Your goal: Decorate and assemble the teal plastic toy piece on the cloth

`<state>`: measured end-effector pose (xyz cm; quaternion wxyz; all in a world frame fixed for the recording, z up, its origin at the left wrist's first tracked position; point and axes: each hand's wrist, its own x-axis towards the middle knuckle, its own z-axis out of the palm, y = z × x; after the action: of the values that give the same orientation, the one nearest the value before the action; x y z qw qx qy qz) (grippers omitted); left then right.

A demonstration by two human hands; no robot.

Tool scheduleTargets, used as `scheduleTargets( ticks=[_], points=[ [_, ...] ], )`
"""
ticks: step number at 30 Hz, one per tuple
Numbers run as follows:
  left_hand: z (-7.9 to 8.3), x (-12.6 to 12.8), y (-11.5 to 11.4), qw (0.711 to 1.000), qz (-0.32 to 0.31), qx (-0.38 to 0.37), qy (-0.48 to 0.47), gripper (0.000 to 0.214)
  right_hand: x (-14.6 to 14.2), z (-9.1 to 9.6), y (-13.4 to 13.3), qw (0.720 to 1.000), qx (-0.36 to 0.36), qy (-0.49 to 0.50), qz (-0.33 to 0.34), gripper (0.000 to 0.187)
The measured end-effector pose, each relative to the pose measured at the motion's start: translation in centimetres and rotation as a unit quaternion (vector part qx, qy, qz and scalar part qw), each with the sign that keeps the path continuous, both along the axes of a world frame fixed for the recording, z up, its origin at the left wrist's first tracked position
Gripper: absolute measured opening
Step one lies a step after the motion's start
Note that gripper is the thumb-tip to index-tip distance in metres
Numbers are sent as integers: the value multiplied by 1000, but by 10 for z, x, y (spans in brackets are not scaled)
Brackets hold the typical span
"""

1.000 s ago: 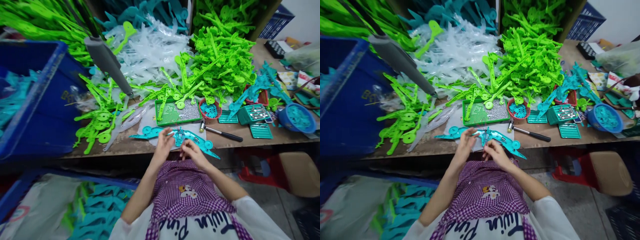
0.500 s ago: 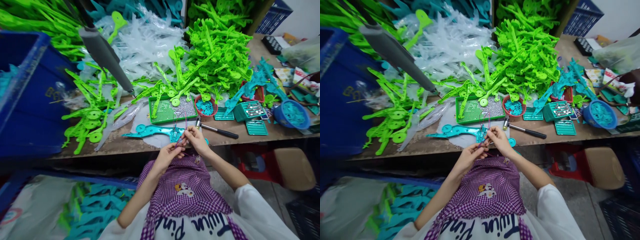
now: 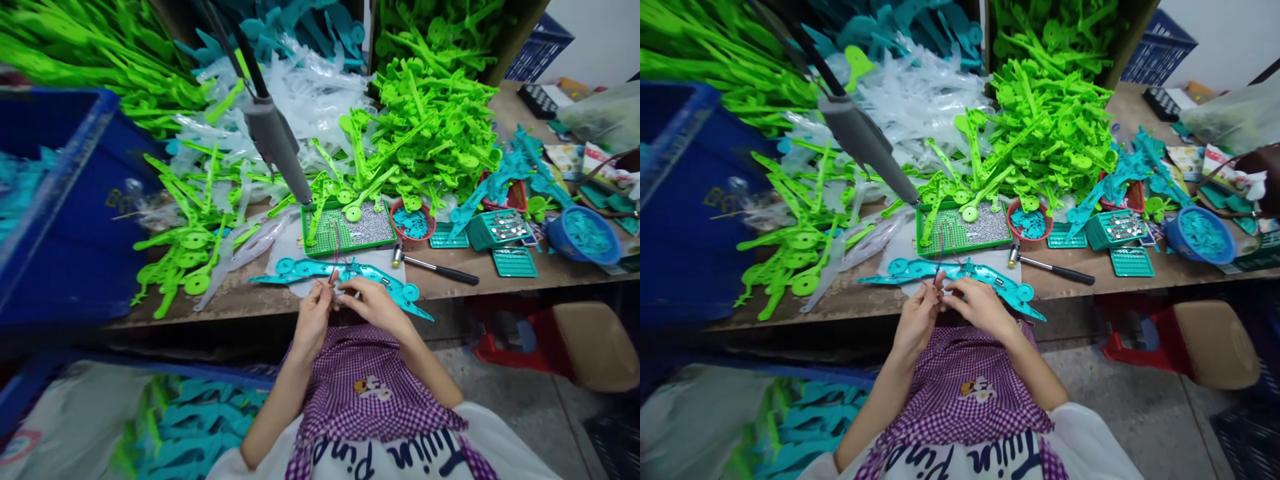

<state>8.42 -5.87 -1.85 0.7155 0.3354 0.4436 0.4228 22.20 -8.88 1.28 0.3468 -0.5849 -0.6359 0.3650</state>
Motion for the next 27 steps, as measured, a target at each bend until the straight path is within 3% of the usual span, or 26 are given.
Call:
scheduleTargets(
  ticks=[3,6,10,14,17,20,24,27],
  points=[
    [7,-3,9,999,-10,-3,-46,41,-3,16,29,998,3,-46,47,9],
    [15,-6,16,998,15,17,-53,46,-9,28,46,995,18,-63,72,14],
    [18,-14,15,999,24,25,8,44,-10,26,36,997,43,3,57,14],
    [16,-23,6,997,-26,18,73,33,-2,17,14,999,31,30,26,12],
    [20,-39,4,983,-39,93,152,26,25,19,-7,997,45,-2,-58,9],
    [22,-69,9,947,-36,179,263,22,76,23,-42,977,47,-42,-205,12],
    [15,-105,21,913,6,197,358,28,145,16,-87,899,5,-126,-420,21],
    [10,-105,40,912,115,190,345,34,171,2,-99,842,-41,-216,-492,22]
  ],
)
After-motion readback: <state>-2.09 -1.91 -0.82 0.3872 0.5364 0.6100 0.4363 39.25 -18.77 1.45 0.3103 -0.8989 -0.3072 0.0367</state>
